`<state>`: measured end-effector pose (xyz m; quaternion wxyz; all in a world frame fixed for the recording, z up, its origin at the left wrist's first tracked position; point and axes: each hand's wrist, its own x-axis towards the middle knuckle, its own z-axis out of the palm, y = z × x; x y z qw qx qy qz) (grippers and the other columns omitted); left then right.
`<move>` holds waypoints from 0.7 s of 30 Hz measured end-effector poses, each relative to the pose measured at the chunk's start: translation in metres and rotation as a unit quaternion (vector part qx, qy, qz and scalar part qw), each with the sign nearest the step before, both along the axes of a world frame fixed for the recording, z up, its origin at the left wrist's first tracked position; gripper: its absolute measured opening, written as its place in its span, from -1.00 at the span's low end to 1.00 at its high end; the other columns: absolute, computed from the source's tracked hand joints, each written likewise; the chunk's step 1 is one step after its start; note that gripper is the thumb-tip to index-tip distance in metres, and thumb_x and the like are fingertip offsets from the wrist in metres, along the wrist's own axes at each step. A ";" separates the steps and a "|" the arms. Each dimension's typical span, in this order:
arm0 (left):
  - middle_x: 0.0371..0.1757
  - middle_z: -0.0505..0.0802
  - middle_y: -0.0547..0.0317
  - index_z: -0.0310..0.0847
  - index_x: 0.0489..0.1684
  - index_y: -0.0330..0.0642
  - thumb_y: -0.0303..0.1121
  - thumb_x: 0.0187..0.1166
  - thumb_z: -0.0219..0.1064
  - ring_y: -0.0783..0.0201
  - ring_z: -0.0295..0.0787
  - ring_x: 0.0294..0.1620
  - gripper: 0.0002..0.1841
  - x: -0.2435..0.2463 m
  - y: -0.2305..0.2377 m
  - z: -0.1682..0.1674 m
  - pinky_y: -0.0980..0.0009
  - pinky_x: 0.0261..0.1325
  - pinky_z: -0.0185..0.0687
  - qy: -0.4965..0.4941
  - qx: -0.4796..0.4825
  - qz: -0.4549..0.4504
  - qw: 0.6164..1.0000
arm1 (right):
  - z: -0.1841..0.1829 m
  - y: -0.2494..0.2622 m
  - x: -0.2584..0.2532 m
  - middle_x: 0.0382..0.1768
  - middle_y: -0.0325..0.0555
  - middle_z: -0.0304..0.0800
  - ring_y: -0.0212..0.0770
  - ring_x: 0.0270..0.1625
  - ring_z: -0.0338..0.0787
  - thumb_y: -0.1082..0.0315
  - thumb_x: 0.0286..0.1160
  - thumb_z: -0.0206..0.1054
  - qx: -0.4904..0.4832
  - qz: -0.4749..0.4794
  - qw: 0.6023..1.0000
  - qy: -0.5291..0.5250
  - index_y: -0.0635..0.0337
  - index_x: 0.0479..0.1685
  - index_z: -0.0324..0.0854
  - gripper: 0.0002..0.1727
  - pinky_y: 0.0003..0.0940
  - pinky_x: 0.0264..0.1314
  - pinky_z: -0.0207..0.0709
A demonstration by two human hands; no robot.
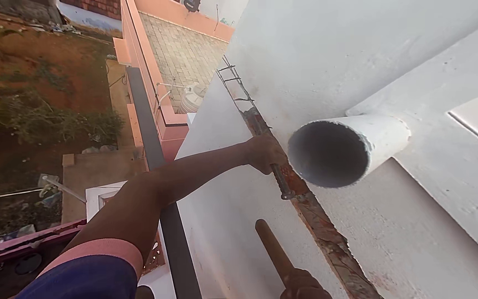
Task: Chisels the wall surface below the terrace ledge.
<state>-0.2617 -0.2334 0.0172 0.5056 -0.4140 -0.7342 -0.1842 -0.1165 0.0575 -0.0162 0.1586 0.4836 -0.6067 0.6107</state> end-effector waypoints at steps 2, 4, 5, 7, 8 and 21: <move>-0.52 0.87 0.00 0.80 -0.60 -0.25 -0.43 0.14 0.48 0.06 0.88 -0.40 -0.92 0.000 -0.001 0.001 0.12 -0.38 0.64 -0.015 -0.004 0.002 1.000 | -0.039 -0.014 -0.023 -0.55 -0.46 0.62 -0.53 -0.44 0.70 0.15 0.68 0.25 0.008 -0.066 0.997 -0.039 -0.06 -0.43 0.56 -0.75 -0.56 -0.21 0.68; -0.50 0.88 -0.01 0.81 -0.58 -0.25 -0.42 0.16 0.48 0.04 0.88 -0.38 -0.92 0.002 0.006 -0.003 0.07 -0.36 0.62 -0.035 -0.011 0.006 0.999 | -0.070 -0.008 -0.028 -0.61 -0.54 0.65 -0.63 -0.58 0.66 0.10 0.43 0.40 0.047 -0.181 0.976 -0.115 -0.03 -0.37 0.65 -0.81 -0.62 -0.49 0.62; -0.52 0.87 0.00 0.80 -0.59 -0.24 -0.40 0.15 0.48 0.06 0.88 -0.39 -0.91 0.000 0.006 -0.004 0.09 -0.37 0.63 -0.020 -0.010 0.005 1.000 | -0.066 -0.004 -0.023 -0.61 -0.56 0.67 -0.66 -0.58 0.67 0.03 0.44 0.42 0.074 -0.197 0.969 -0.132 -0.05 -0.36 0.65 -0.77 -0.64 -0.49 0.63; -0.50 0.88 0.01 0.80 -0.58 -0.24 -0.38 0.15 0.47 0.08 0.89 -0.38 -0.89 -0.006 0.003 -0.008 0.13 -0.38 0.64 0.015 -0.004 0.013 1.000 | -0.038 0.004 -0.003 -0.57 -0.59 0.63 -0.68 -0.50 0.65 0.04 0.66 0.32 0.063 -0.115 0.984 -0.123 -0.16 -0.36 0.62 -0.78 -0.71 -0.34 0.60; -0.51 0.88 0.01 0.80 -0.58 -0.24 -0.37 0.14 0.47 0.08 0.89 -0.38 -0.89 -0.008 0.004 -0.010 0.14 -0.39 0.64 0.023 -0.002 0.013 1.000 | -0.026 0.005 0.004 -0.52 -0.54 0.59 -0.63 -0.41 0.66 0.09 0.76 0.22 0.032 -0.057 0.994 -0.084 -0.13 -0.36 0.58 -0.75 -0.68 -0.19 0.60; -0.44 0.91 -0.06 0.85 -0.51 -0.28 -0.41 0.17 0.49 -0.01 0.91 -0.32 -0.89 -0.002 0.006 -0.005 0.05 -0.30 0.69 -0.032 0.006 0.029 0.999 | -0.031 -0.010 -0.014 -0.49 -0.57 0.58 -0.61 -0.39 0.66 0.14 0.80 0.15 -0.052 -0.032 0.998 -0.022 -0.21 -0.31 0.55 -0.78 -0.63 -0.16 0.62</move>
